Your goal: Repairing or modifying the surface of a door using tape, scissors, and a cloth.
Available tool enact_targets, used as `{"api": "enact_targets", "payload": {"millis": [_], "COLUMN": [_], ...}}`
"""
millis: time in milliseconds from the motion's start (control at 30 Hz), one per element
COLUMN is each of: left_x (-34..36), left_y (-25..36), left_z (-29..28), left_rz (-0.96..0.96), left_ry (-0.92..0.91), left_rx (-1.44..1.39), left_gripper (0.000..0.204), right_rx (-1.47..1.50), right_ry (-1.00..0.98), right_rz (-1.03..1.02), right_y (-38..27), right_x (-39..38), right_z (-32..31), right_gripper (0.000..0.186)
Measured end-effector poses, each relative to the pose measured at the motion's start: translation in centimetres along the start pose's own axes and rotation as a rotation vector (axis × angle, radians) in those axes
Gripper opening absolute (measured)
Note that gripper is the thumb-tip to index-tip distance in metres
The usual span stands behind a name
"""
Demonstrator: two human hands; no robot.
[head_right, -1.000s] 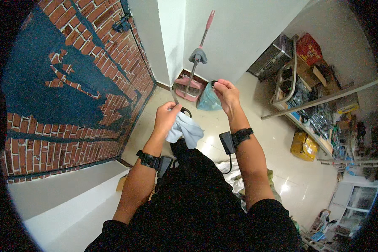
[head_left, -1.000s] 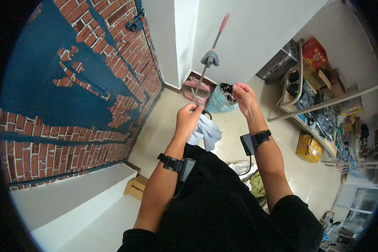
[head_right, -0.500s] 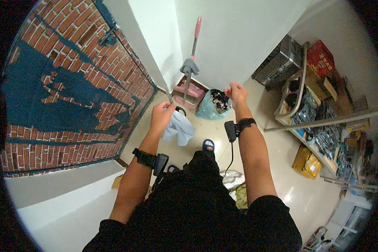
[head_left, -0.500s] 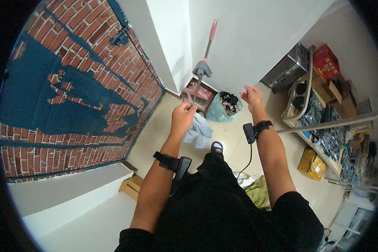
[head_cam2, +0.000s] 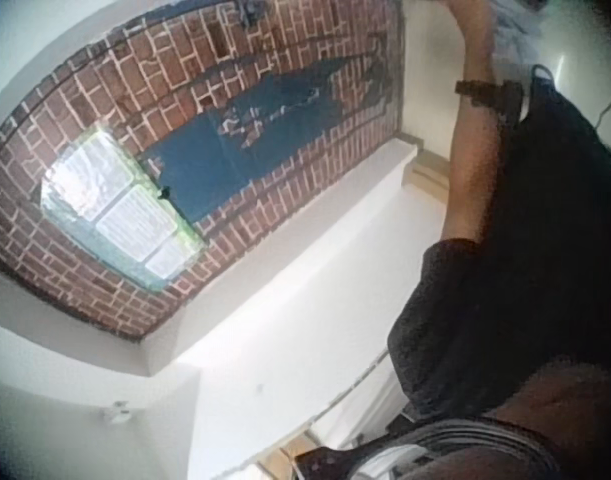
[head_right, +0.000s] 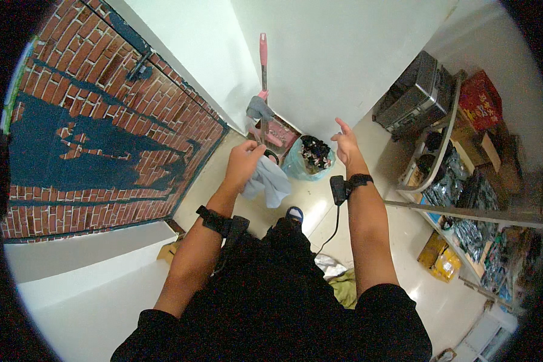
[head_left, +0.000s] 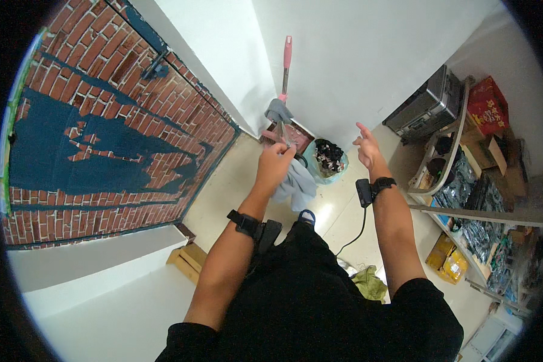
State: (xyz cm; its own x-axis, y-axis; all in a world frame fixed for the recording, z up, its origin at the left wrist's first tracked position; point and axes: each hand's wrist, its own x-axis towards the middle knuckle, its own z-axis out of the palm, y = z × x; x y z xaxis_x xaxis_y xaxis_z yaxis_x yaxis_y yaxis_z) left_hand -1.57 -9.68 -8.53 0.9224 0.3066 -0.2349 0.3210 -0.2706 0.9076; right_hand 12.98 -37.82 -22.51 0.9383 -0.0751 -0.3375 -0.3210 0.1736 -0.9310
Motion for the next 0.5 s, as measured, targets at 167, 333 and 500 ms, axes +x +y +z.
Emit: {"api": "enact_targets", "payload": {"millis": [167,333,500], "left_x": [0.6,0.0,-0.6], "left_y": [-0.2,0.4,0.1], "left_z": [-0.7,-2.9,-7.3], "left_rz": [0.053,0.031,0.049], "left_ry": [0.038,-0.020,0.014], "left_rx": [-0.027,-0.125,-0.233], "left_gripper": [0.033,0.024,0.029], "right_rx": [0.198,0.377,0.460], "right_ry": [-0.080,-0.285,-0.709], "right_rz": [0.218,0.260,0.198], "right_y": [-1.6,-4.1,-4.8], "right_x": [-1.5,-5.6,-8.6], "right_z": [1.2,5.4,11.3], "right_gripper": [0.034,0.018,0.017]}}
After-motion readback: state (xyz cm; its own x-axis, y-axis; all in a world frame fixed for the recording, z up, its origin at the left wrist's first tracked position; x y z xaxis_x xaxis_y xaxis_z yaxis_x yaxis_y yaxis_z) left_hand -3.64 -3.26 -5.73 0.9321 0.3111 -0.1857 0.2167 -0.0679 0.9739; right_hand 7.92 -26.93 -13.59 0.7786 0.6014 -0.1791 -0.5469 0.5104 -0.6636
